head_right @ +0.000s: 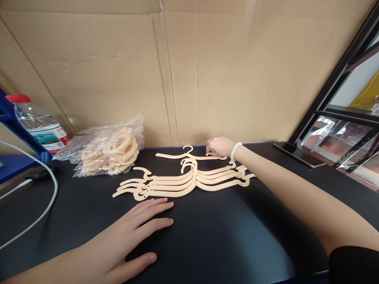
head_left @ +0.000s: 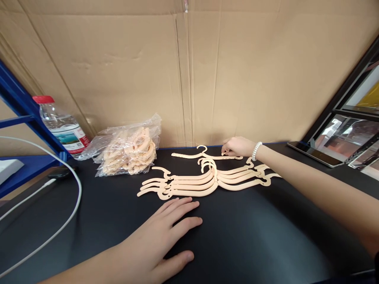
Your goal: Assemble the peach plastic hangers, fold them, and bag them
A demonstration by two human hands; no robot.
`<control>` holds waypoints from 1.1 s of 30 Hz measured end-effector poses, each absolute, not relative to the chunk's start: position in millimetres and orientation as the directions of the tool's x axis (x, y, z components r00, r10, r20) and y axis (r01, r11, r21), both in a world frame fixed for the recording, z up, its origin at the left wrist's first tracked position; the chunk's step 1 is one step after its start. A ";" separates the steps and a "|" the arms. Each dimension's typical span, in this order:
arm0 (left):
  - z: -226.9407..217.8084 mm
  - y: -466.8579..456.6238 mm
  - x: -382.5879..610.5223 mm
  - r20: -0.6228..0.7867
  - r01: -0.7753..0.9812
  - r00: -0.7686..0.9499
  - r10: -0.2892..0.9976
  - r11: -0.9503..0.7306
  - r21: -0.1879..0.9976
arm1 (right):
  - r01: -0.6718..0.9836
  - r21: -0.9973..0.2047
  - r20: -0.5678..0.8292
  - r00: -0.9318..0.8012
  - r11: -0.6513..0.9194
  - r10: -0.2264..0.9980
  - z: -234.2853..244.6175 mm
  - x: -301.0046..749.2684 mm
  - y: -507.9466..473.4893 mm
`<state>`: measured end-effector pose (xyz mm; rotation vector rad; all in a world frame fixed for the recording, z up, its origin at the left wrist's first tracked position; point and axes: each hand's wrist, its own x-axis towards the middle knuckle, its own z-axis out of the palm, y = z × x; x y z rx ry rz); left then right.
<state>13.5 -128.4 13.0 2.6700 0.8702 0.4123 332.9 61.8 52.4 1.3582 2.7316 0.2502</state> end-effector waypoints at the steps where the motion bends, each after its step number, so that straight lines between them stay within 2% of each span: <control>1: 13.2 -128.5 13.6 0.175 0.521 0.775 0.608 -0.770 0.369 | 0.794 0.171 0.017 -0.595 0.583 0.804 53.4 333.7 61.7; 8: 12.8 -127.1 11.5 0.180 0.493 0.777 0.603 -0.761 0.422 | 0.912 0.067 0.315 -0.403 0.404 0.859 71.9 338.6 42.6; 10: 13.7 -126.6 11.6 0.204 0.484 0.751 0.628 -0.734 0.476 | 0.928 -0.027 0.405 -0.329 0.370 0.853 80.3 335.2 24.3; 11: 14.5 -126.3 12.1 0.217 0.480 0.731 0.647 -0.714 0.510 | 0.922 -0.097 0.433 -0.300 0.375 0.850 83.9 332.1 12.9; 12: 15.3 -125.9 12.9 0.223 0.477 0.710 0.668 -0.689 0.547 | 0.869 -0.294 0.448 -0.242 0.398 0.861 86.8 327.8 0.4; 14: 16.6 -124.7 15.8 0.209 0.461 0.670 0.712 -0.620 0.635 | 0.618 -0.676 0.313 -0.251 0.400 0.916 88.8 316.3 -25.6; 15: 16.8 -123.9 17.6 0.198 0.442 0.646 0.738 -0.572 0.692 | 0.490 -0.799 0.225 -0.296 0.350 0.928 87.7 309.2 -38.1; 17: 16.2 -121.7 21.9 0.171 0.356 0.592 0.787 -0.446 0.822 | 0.331 -0.919 0.061 -0.418 0.215 0.906 81.4 293.7 -59.6; 20: 14.9 -118.3 27.5 0.135 0.168 0.526 0.840 -0.257 0.952 | 0.235 -0.971 -0.096 -0.569 0.049 0.817 65.4 270.7 -80.2; 23: 16.7 -115.8 30.4 0.101 0.105 0.464 0.880 -0.168 0.980 | 0.271 -0.962 -0.152 -0.618 0.028 0.771 50.2 252.7 -88.8; 27: 21.9 -115.4 30.6 0.108 0.112 0.387 0.916 -0.163 0.980 | 0.338 -0.917 -0.048 -0.618 0.210 0.785 45.2 238.5 -93.2; 30: 22.1 -116.4 30.0 0.057 0.109 0.353 0.934 -0.102 0.989 | 0.349 -0.869 0.049 -0.643 0.350 0.764 54.7 238.1 -87.8; 32: 19.9 -116.7 30.1 0.032 0.051 0.334 0.942 -0.052 0.997 | 0.380 -0.786 0.182 -0.613 0.488 0.769 61.7 245.8 -73.2; 33: 18.4 -116.5 30.4 0.025 0.016 0.328 0.944 -0.032 0.999 | 0.432 -0.707 0.272 -0.564 0.559 0.780 63.8 252.3 -61.9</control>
